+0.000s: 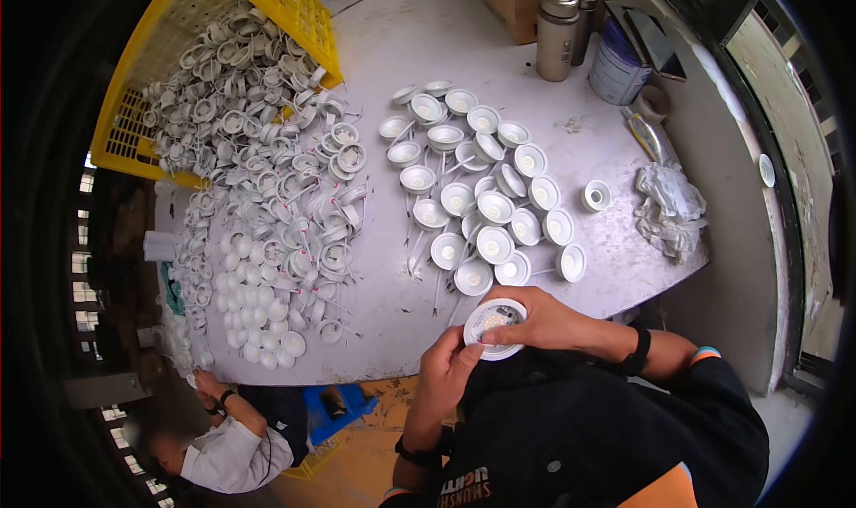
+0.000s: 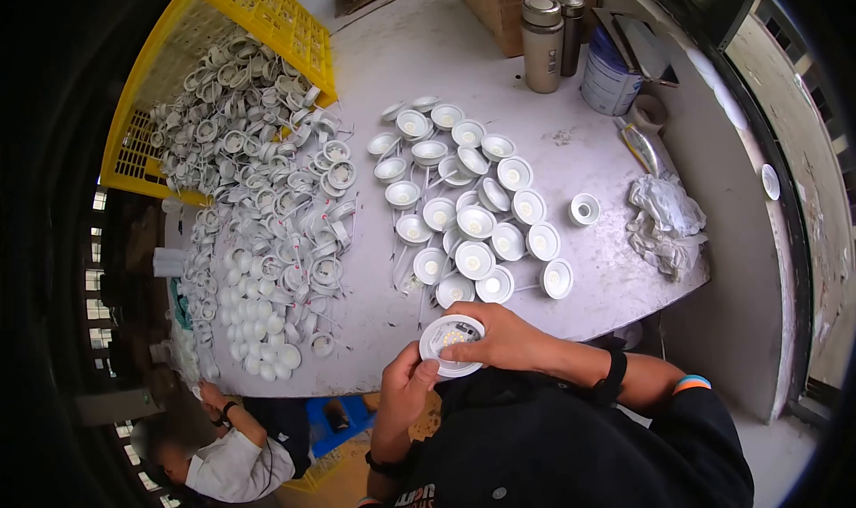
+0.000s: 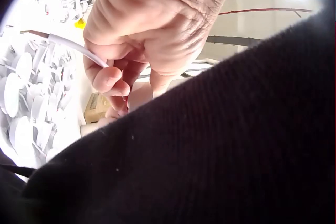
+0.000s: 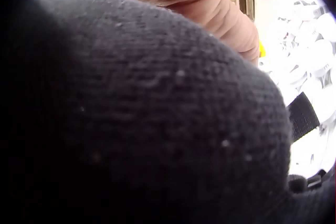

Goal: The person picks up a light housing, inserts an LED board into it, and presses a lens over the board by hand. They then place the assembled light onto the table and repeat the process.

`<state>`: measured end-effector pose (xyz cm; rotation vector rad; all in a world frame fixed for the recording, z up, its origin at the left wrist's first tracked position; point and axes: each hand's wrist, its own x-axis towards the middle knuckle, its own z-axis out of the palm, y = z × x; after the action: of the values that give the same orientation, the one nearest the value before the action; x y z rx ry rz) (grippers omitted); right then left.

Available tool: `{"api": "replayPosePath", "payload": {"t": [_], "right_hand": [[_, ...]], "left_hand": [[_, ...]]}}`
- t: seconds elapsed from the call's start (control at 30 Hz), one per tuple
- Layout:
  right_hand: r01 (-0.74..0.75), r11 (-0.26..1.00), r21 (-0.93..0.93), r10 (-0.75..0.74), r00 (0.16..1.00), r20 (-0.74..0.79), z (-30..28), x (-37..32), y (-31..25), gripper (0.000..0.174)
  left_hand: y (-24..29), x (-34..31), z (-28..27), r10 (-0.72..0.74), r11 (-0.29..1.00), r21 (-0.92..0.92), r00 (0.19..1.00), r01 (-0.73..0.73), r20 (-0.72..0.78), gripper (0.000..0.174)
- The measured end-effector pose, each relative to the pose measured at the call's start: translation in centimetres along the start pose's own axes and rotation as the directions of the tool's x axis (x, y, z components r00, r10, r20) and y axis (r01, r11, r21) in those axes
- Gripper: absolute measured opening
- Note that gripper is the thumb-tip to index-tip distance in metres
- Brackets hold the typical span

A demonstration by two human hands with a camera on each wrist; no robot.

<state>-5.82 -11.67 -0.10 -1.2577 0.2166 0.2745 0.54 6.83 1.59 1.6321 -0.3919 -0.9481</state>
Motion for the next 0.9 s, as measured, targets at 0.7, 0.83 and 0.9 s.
{"api": "replayPosePath", "payload": {"t": [0.7, 0.83, 0.9], "right_hand": [[-0.464, 0.424, -0.778, -0.499, 0.598, -0.628, -18.4, -1.8, 8.1, 0.056], [-0.505, 0.338, -0.795, -0.427, 0.670, -0.607, -19.8, -1.5, 8.4, 0.063], [-0.503, 0.333, -0.798, -0.437, 0.668, -0.603, -19.9, -1.4, 8.5, 0.062]], "left_hand": [[-1.9, 4.1, 2.0, -0.215, 0.961, -0.183, 0.976, 0.208, -0.020, 0.025], [-1.9, 4.7, 2.4, -0.202, 0.953, -0.234, 0.979, 0.193, -0.014, 0.027], [-2.0, 4.7, 2.5, -0.196, 0.952, -0.246, 0.980, 0.183, -0.028, 0.028]]}}
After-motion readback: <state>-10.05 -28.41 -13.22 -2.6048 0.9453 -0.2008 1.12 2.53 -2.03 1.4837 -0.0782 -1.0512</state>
